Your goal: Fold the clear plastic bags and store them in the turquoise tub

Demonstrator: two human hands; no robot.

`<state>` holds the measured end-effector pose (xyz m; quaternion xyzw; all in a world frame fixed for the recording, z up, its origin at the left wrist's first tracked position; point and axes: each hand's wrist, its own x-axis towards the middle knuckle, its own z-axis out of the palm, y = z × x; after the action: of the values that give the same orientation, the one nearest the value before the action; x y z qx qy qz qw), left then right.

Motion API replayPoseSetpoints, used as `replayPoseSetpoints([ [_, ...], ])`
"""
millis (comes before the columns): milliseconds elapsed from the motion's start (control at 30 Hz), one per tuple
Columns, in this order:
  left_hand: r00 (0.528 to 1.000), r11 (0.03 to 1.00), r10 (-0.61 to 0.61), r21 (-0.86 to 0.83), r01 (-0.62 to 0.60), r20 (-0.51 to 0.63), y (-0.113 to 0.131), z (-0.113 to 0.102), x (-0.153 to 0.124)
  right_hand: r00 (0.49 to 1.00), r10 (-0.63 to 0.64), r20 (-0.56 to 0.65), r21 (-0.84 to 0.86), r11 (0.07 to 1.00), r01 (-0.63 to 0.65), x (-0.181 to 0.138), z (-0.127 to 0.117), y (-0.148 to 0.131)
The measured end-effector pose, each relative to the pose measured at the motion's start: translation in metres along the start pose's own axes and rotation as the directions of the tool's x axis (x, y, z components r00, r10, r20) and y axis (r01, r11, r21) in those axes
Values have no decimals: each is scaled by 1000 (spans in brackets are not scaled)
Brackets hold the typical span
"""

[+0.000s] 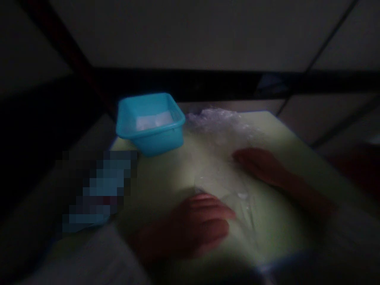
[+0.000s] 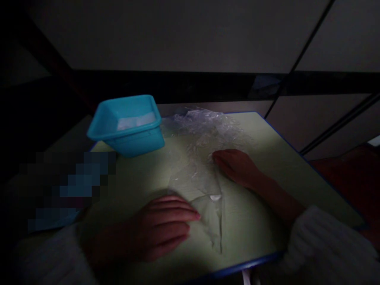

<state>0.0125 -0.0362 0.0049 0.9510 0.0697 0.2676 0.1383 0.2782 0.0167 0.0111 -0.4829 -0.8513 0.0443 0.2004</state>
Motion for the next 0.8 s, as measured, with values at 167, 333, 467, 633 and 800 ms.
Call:
replayPoseSetpoints([
  [167, 992, 994, 75, -81, -68, 98, -1, 1, 1, 998, 34, 49, -67, 997, -31, 2, 0, 4],
  [333, 978, 985, 110, -148, -84, 178, 2, 1, 3, 996, 37, 83, -71, 997, -31, 2, -1, 4],
  [467, 972, 981, 53, -193, -8, 230, 9, 0, 4, 999, 31, 34, -36, 999, -30, 0, -3, 0],
  [633, 975, 926, 46, -376, 40, 216, 13, -2, 7, 966, -244, 83, 180, 957, 226, -2, -6, -13],
  [800, 970, 821, 10, -556, 130, 242, 12, -2, 13, 856, -410, 315, 195, 911, 364, -5, 6, -18],
])
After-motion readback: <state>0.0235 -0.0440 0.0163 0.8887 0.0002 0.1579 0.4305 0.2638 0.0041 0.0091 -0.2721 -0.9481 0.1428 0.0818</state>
